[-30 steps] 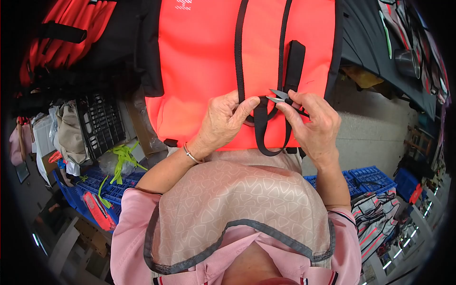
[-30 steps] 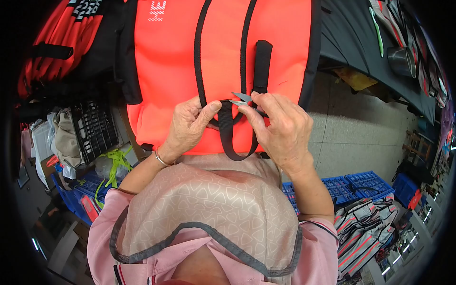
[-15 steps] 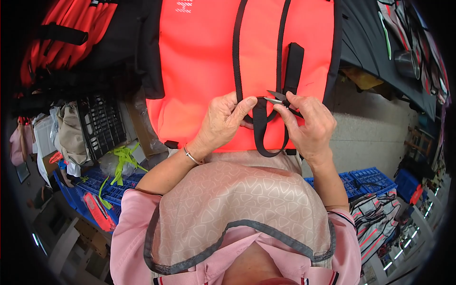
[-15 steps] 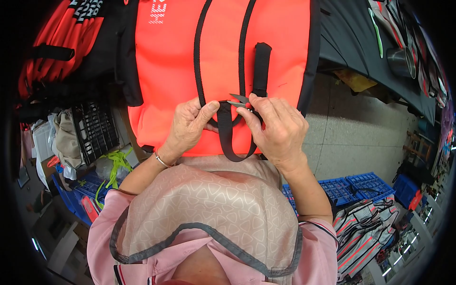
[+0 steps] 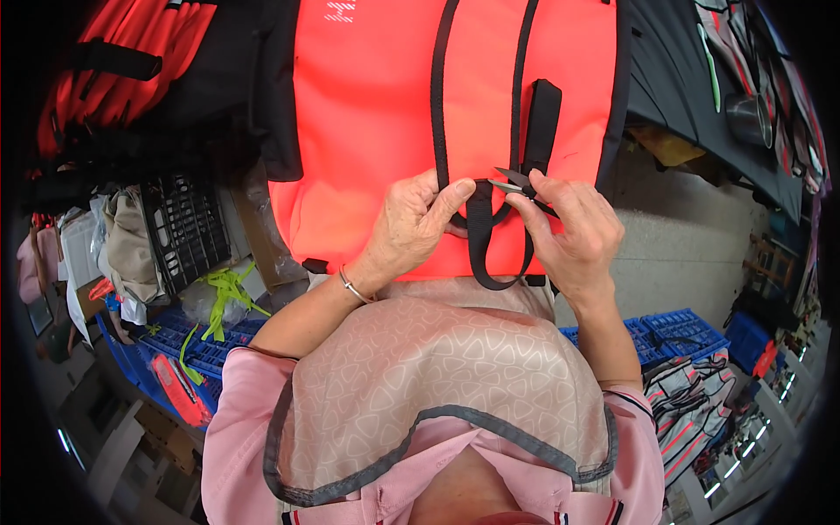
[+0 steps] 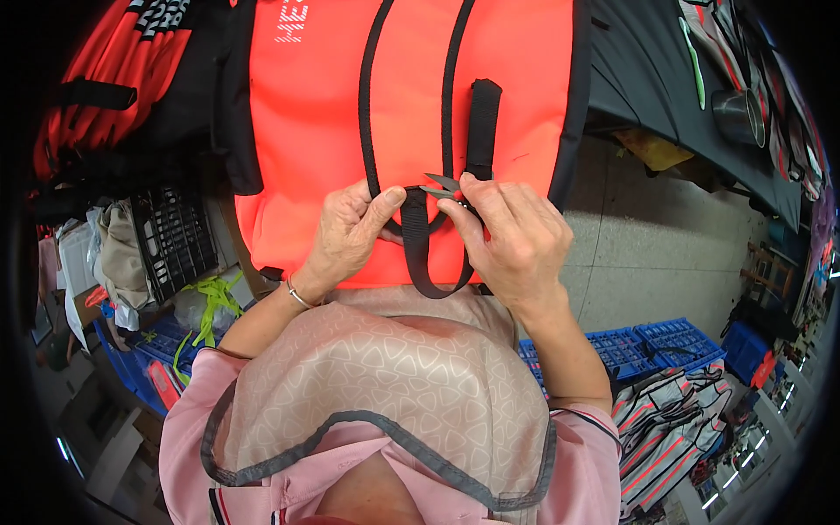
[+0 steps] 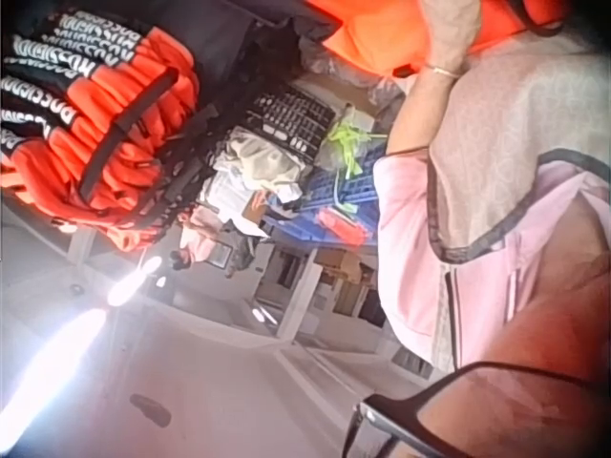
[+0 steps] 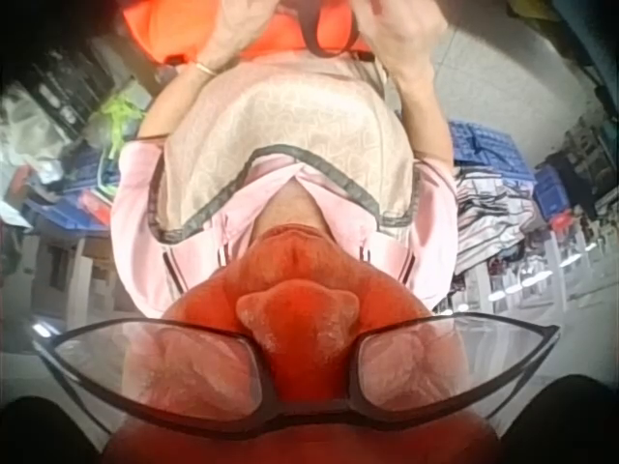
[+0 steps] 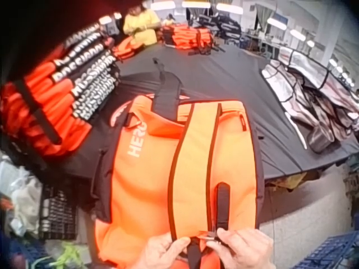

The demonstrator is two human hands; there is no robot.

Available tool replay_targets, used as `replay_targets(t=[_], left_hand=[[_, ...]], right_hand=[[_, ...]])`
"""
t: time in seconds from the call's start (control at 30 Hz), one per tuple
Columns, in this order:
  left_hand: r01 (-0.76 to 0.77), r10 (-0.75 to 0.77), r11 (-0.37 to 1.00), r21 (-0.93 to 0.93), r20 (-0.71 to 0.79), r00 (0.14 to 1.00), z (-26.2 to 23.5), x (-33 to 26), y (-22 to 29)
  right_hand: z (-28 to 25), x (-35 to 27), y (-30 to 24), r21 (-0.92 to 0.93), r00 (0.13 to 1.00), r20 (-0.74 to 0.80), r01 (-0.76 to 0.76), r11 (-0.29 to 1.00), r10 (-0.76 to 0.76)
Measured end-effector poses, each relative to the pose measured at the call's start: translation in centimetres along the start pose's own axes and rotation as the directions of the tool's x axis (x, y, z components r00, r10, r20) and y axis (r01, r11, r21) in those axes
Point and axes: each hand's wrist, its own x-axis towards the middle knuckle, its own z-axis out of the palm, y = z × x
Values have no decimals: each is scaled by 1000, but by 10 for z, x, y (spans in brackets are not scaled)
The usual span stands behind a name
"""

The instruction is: Inspecting and trimming loose threads on red and black backpacks using small scissors.

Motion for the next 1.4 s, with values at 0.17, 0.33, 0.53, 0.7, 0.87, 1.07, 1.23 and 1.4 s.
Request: replay_targets(t=[0.17,0.33,0.53,0.7,0.87,1.07,1.23,1.4], left_hand=[[-17,16,997,76,3,1000,-3,-1,-7],[-11,11,998,60,-4,1000,-2,0,-3],[4,-4,1000,27,-17,1000,-2,0,-4],[20,-21,997,72,11,1000,-4,0,-5],[132,-126,987,-89,64,990,-6,3,-7],[208,-203,958,-196,44,978,-8,5,-7],[238,-229,950,-203,66,971,-11,4,-4],[204,-179,969,-141,170,969,-12,-1,2]], right_hand=[[-1,2,1,-77,998,16,58,995,-57],[-5,10,2,-106,989,59,138,985,-132],[-6,17,6,-45,987,106,124,991,-118],[0,15,7,6,990,93,101,995,-101],[9,4,-2,343,946,192,-315,885,262],[0,15,1,767,781,344,-555,324,522],[-16,13,1,441,882,272,-469,765,385],[-13,14,1,253,976,191,-154,955,107]])
